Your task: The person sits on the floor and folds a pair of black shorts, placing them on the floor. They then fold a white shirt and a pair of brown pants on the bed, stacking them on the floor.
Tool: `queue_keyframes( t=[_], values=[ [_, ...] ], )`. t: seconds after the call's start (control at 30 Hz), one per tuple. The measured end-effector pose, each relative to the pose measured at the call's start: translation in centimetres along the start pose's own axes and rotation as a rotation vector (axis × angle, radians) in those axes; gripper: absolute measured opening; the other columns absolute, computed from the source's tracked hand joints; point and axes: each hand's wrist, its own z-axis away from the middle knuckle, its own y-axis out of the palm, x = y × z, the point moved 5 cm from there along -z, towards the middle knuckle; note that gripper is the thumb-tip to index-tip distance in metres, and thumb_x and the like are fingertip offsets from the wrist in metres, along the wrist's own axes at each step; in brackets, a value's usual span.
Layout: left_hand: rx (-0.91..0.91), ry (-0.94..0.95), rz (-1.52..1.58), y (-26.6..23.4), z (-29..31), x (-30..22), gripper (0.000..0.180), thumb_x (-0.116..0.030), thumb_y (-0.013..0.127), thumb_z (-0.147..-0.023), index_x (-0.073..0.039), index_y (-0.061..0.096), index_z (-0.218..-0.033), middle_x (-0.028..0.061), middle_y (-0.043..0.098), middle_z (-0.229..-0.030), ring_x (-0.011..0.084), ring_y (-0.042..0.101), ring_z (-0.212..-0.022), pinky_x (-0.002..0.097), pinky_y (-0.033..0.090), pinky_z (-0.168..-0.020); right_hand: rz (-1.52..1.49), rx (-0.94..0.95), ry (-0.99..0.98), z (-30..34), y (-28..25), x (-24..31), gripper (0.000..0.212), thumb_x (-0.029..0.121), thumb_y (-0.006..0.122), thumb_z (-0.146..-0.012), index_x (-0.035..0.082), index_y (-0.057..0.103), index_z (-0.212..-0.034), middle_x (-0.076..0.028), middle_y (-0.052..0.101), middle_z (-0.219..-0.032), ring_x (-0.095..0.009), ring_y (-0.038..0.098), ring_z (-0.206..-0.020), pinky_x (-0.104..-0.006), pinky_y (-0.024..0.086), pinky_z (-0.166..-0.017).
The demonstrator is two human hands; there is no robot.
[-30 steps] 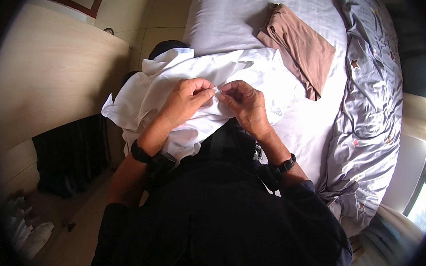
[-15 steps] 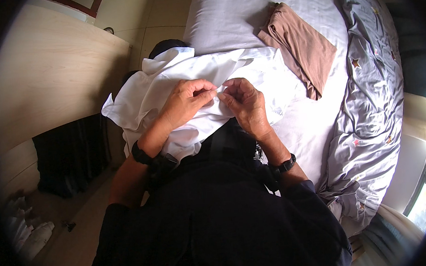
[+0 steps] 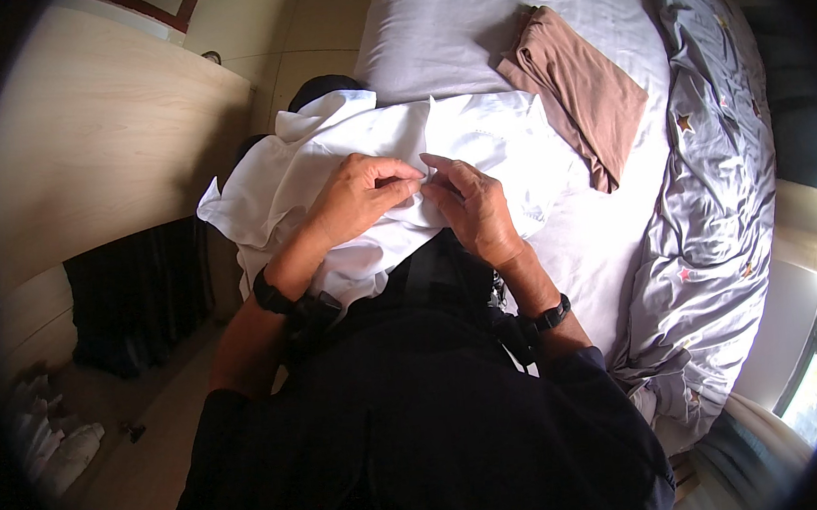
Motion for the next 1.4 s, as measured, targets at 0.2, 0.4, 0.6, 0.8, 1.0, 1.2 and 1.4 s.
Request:
queue_keyframes(
  t=[0.2,0.4,0.6,0.8,1.0,1.2,1.4],
  values=[
    [0.066,-0.04,0.013,0.3,0.0,0.0,0.018,-0.008,0.067,-0.098,0.005,0.074,-0.108,0.0067,0.075,-0.087,0.0082,0.068,-0.079,0.0249,0.055,-0.073,0.145,0.015,-0.182,-0.2,-0.2,1.1,0.029,0.006,0.074,-0.093,0.0,0.066,-0.121,-0.013,0.069,-0.092,-0.026,0.07,-0.079,-0.0346,0.056,-0.071],
    [0.082,-0.07,-0.03,0.4,-0.1,0.3,0.017,-0.006,0.067,-0.097,0.005,0.074,-0.108,0.0061,0.075,-0.087,0.0081,0.068,-0.078,0.0238,0.055,-0.072,0.214,0.028,-0.156,-0.1,-0.4,0.6,0.018,0.008,0.075,-0.092,0.0,0.065,-0.104,-0.015,0.068,-0.09,-0.032,0.07,-0.078,-0.0388,0.056,-0.069],
    [0.043,-0.029,0.027,0.5,0.0,0.2,0.015,-0.003,0.067,-0.095,0.005,0.069,-0.108,0.0075,0.075,-0.088,0.0078,0.066,-0.077,0.0251,0.054,-0.069,0.254,0.022,-0.19,-0.1,-0.2,0.6,0.016,0.008,0.075,-0.092,0.001,0.063,-0.1,-0.016,0.066,-0.086,-0.036,0.068,-0.075,-0.041,0.054,-0.066],
    [0.041,-0.038,0.028,0.5,0.0,-0.1,0.015,-0.001,0.068,-0.092,0.003,0.063,-0.106,0.0084,0.074,-0.089,0.0082,0.065,-0.079,0.0254,0.052,-0.069,0.304,-0.011,-0.246,0.0,-0.1,1.1,0.016,0.004,0.073,-0.09,0.001,0.06,-0.099,-0.015,0.066,-0.085,-0.037,0.067,-0.075,-0.0425,0.054,-0.066],
    [0.002,0.048,-0.007,0.4,-0.1,-0.3,0.018,-0.009,0.074,-0.083,0.001,0.069,-0.098,0.0157,0.077,-0.089,0.0249,0.073,-0.077,0.0357,0.056,-0.071,0.278,-0.009,-0.236,0.2,-0.1,0.9,0.014,0.0,0.07,-0.09,0.001,0.058,-0.098,-0.016,0.065,-0.086,-0.038,0.067,-0.076,-0.0442,0.054,-0.067],
    [-0.087,0.068,-0.112,0.4,0.1,-1.3,0.017,-0.009,0.075,-0.083,0.0,0.071,-0.097,0.0177,0.076,-0.088,0.0293,0.074,-0.077,0.037,0.056,-0.071,0.291,0.003,-0.207,0.1,0.0,1.1,0.013,0.0,0.068,-0.091,0.001,0.058,-0.099,-0.017,0.066,-0.089,-0.039,0.067,-0.078,-0.044,0.054,-0.067],
    [-0.14,0.12,-0.164,0.6,0.1,-1.0,0.015,-0.009,0.074,-0.084,-0.002,0.071,-0.097,0.0195,0.073,-0.082,0.034,0.073,-0.073,0.0405,0.056,-0.067,0.258,0.019,-0.207,0.1,-0.3,1.4,0.013,0.002,0.068,-0.093,0.0,0.058,-0.101,-0.018,0.066,-0.088,-0.039,0.067,-0.078,-0.0427,0.054,-0.068]
  ],
)
